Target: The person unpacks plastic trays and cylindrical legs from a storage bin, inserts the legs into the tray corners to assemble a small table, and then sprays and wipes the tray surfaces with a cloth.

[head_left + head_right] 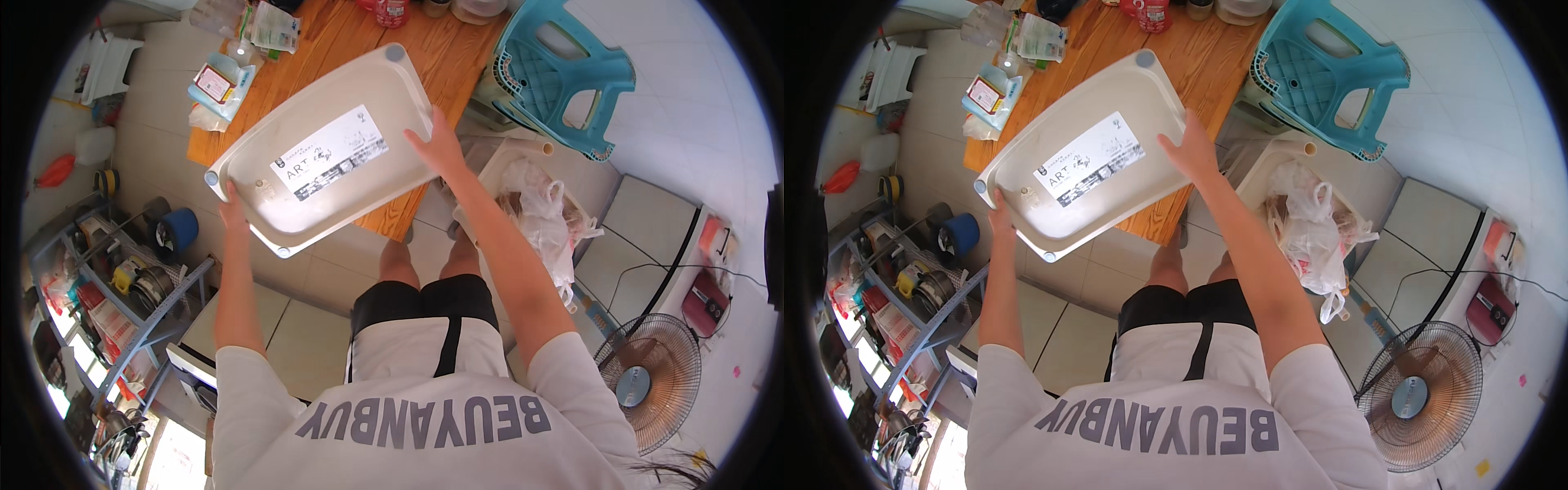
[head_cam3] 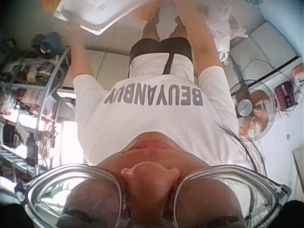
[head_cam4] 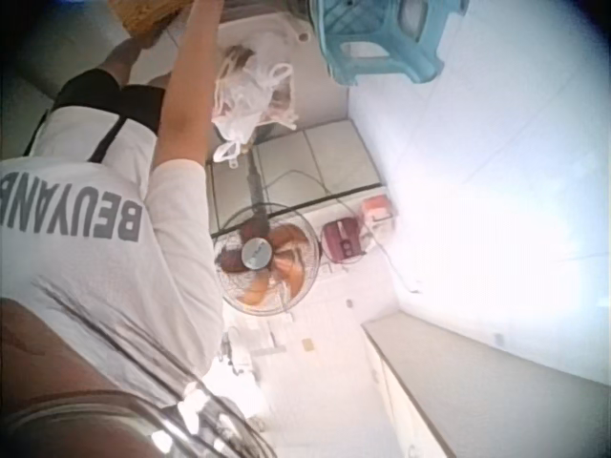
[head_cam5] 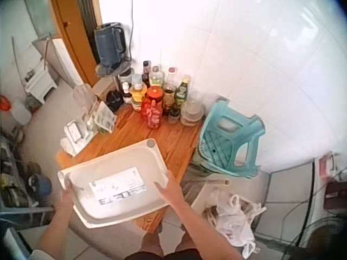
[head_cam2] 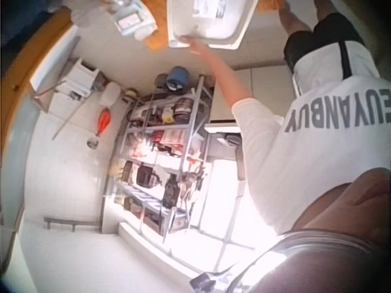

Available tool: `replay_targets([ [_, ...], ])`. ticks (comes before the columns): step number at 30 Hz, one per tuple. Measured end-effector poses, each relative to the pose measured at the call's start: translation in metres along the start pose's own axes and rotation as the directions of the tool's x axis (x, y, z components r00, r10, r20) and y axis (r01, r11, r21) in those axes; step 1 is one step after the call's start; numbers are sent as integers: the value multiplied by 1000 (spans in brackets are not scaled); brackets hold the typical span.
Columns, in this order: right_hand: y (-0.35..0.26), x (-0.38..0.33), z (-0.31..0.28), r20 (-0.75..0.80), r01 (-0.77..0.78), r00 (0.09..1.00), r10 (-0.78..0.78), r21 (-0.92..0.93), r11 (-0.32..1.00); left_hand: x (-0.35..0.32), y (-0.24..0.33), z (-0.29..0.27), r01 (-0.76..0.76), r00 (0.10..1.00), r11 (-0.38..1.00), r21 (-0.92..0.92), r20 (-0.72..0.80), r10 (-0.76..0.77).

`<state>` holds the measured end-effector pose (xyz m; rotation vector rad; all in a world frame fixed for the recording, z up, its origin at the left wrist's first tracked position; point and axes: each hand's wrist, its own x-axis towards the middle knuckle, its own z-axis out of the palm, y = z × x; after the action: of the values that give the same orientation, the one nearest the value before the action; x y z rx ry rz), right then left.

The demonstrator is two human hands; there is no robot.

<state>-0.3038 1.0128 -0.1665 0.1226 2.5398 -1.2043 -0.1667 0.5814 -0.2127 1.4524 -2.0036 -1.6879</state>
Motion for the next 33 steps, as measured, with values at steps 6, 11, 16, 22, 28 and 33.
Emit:
replay_targets([
  [6, 40, 1, 13, -131, -136, 985, 115, -163, 977, -13, -62, 27, 317, 941, 923, -218, -46, -334],
  [11, 75, 2, 27, -96, -127, 989, 113, -154, 980, 3, -130, 18, 461, 879, 862, -211, -26, -477],
  [16, 68, -14, 30, -157, -155, 978, 140, -88, 984, 24, -142, 6, 259, 966, 948, -187, 71, -250],
  [22, 94, -63, 52, 39, -294, 951, 307, -198, 935, 71, -39, 25, -19, 969, 998, -64, 243, 34],
  [28, 89, -94, 77, 100, -339, 926, 364, -200, 919, 43, 30, 98, -371, 855, 779, 506, -142, 500],
  [33, 94, -48, 47, 161, -286, 943, 290, -51, 957, -118, 125, 206, -863, 503, 373, 340, 515, 694],
])
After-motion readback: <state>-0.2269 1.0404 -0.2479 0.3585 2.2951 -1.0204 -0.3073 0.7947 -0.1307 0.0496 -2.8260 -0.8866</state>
